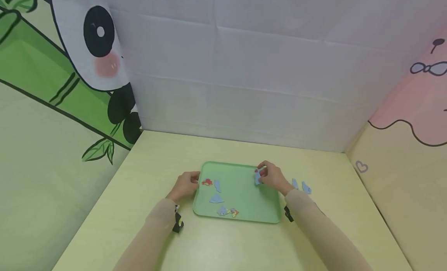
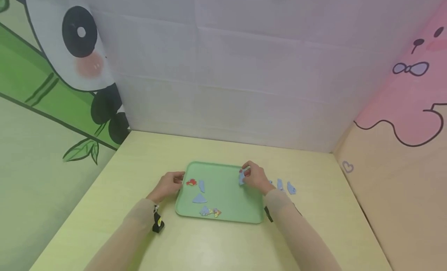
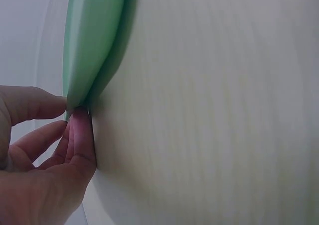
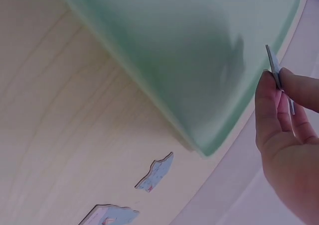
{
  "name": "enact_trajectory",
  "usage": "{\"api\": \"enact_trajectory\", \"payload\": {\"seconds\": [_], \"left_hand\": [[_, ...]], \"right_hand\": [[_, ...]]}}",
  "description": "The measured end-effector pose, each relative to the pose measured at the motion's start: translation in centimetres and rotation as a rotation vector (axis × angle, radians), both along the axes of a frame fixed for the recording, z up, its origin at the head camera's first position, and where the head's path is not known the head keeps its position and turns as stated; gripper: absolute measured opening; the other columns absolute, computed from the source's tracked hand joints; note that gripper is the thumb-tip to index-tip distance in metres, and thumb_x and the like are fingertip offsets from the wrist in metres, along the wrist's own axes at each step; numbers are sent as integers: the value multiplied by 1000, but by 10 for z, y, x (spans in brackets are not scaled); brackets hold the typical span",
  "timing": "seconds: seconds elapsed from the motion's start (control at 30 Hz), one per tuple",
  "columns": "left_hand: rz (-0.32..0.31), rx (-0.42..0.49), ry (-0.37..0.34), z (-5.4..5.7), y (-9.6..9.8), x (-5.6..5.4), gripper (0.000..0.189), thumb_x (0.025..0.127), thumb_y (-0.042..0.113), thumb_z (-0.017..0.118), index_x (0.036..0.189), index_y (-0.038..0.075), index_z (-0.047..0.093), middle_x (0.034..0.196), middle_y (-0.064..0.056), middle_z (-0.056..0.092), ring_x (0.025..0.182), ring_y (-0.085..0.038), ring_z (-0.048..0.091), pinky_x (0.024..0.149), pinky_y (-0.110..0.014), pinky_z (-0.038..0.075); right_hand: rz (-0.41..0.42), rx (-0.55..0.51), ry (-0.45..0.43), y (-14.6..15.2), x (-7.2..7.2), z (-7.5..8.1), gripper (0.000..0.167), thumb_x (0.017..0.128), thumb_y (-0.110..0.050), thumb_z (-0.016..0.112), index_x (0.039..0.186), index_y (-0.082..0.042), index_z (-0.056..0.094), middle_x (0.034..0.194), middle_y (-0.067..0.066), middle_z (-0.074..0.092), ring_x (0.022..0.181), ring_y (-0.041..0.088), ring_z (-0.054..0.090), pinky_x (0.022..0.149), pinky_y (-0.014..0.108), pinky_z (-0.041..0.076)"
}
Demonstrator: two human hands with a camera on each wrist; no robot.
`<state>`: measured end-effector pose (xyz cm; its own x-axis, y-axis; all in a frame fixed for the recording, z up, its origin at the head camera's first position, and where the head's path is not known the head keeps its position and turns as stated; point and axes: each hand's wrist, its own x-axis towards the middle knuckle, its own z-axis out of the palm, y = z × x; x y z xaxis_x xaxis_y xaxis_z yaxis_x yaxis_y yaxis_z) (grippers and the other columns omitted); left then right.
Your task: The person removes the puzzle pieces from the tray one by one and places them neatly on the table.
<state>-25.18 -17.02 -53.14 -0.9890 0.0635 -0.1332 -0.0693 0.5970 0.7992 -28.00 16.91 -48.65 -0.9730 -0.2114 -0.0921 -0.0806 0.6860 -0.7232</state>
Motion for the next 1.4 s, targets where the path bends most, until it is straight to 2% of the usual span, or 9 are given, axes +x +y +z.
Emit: {"api": "enact_trajectory", "payload": {"seconds": [0.37,0.63,0.9,1.13,1.4], "left_hand": [[7,-29,1,7,1,5,58,76,-7,55,133,-4,51,111,-15,62,93,-24,58,75,-33,52],[-1,-36,7,9,1,5,57,76,-6,56,133,-5,51,111,-15,62,93,-24,59,75,-33,52],[-1,-43,11,7,-1,5,57,76,-5,56,133,-4,51,112,-15,62,94,-24,59,76,-34,52],[0,-35,13,7,-3,6,58,76,-5,57,133,-4,52,114,-16,62,95,-26,59,76,-34,52],[-4,-32,13,9,-2,7,57,76,-6,55,133,-5,52,112,-16,62,93,-24,59,74,-32,52]], "right_hand": [[-17,8,18,22,-3,0,38,79,4,69,115,-3,57,93,8,64,85,22,60,68,34,52],[-20,9,-4,38,0,4,39,82,3,67,119,-1,54,101,13,62,97,30,59,71,34,54],[-47,-9,-5,57,0,5,41,81,5,65,121,1,53,102,15,61,98,32,59,70,34,54],[-50,9,1,72,3,7,41,82,4,64,121,3,53,103,18,61,98,35,59,75,39,53],[-71,15,-26,97,6,11,42,83,3,63,123,4,50,107,22,60,98,37,58,77,40,53]]}}
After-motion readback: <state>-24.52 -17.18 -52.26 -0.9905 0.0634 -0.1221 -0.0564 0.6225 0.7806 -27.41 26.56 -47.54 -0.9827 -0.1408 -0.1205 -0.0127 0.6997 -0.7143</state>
